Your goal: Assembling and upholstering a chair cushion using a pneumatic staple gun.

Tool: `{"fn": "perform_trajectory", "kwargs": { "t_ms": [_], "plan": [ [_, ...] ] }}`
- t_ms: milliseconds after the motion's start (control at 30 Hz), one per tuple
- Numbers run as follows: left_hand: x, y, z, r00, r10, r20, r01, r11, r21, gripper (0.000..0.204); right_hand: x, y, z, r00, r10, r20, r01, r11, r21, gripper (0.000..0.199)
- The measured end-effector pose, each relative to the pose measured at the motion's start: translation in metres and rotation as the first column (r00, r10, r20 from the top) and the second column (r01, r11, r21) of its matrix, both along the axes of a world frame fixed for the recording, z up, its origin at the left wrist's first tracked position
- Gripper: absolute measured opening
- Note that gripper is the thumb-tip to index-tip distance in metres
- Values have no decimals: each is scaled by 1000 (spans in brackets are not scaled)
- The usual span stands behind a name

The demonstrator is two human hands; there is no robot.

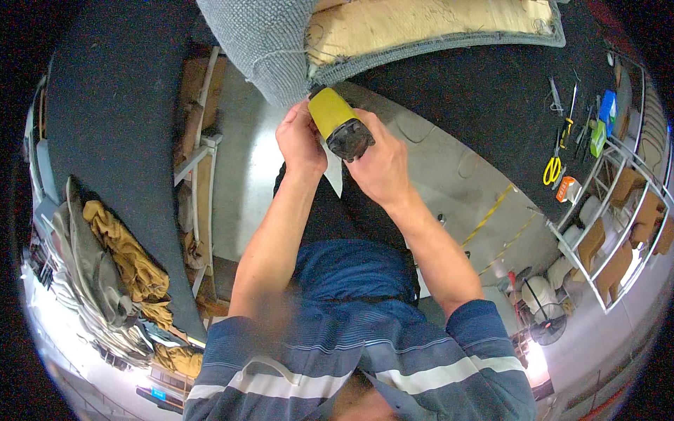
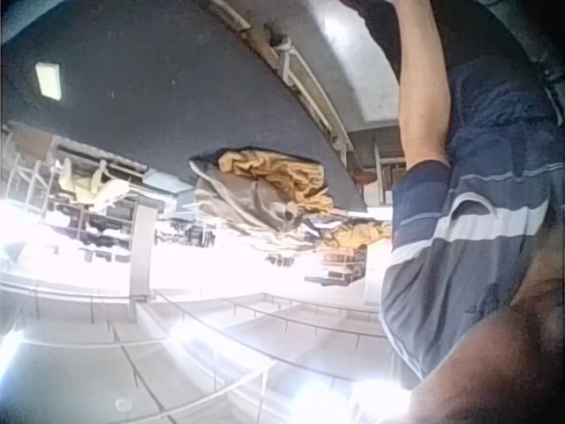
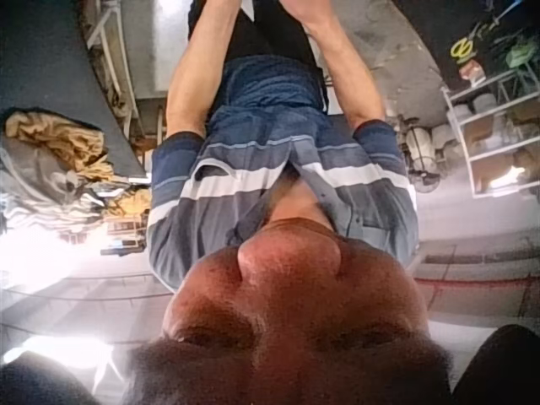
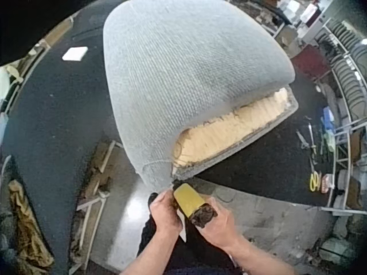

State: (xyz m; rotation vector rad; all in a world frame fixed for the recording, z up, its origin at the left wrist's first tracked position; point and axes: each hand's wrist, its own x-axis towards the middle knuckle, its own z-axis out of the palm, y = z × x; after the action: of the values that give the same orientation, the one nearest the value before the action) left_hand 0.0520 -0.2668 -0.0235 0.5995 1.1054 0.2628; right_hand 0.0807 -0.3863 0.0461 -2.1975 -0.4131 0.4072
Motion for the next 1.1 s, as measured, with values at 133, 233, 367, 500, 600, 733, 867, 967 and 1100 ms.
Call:
{"fn": "perform_trajectory", "kwargs": {
  "t_ms": [133,233,367,500,600,733,867,967,1100],
  "plan": [
    [-6,3,-3,996,-91,-17,91,996,13,16,-5,3,0,986,-64,-152,53,996,-72,41],
    [-2,1,2,998,-54,-27,54,999,4,13,-9,12,12,989,-81,-126,71,995,-75,41],
    [0,-2,2,1000,11,-5,-11,998,-56,12,-15,12,7,992,-96,-81,89,992,-91,46],
    [-5,2,-2,999,15,42,-13,999,-44,11,-15,12,2,996,-74,-58,70,995,-71,51],
    [-2,-1,-6,1000,8,23,-8,1000,9,13,-4,0,0,973,-55,-224,40,997,-73,37],
    [-4,1,-3,995,-100,8,99,995,29,19,-6,-38,10,877,-210,-432,275,957,95,36],
    [8,-9,11,989,-140,41,140,990,21,22,4,-54,23,861,-281,-423,369,918,141,30],
    [25,-15,18,988,-151,29,151,988,-29,23,11,-57,24,852,-268,-450,369,916,154,33],
    [31,-17,15,987,-158,-17,157,987,-29,23,16,-53,22,873,-249,-419,348,920,180,33]
  ]
}}
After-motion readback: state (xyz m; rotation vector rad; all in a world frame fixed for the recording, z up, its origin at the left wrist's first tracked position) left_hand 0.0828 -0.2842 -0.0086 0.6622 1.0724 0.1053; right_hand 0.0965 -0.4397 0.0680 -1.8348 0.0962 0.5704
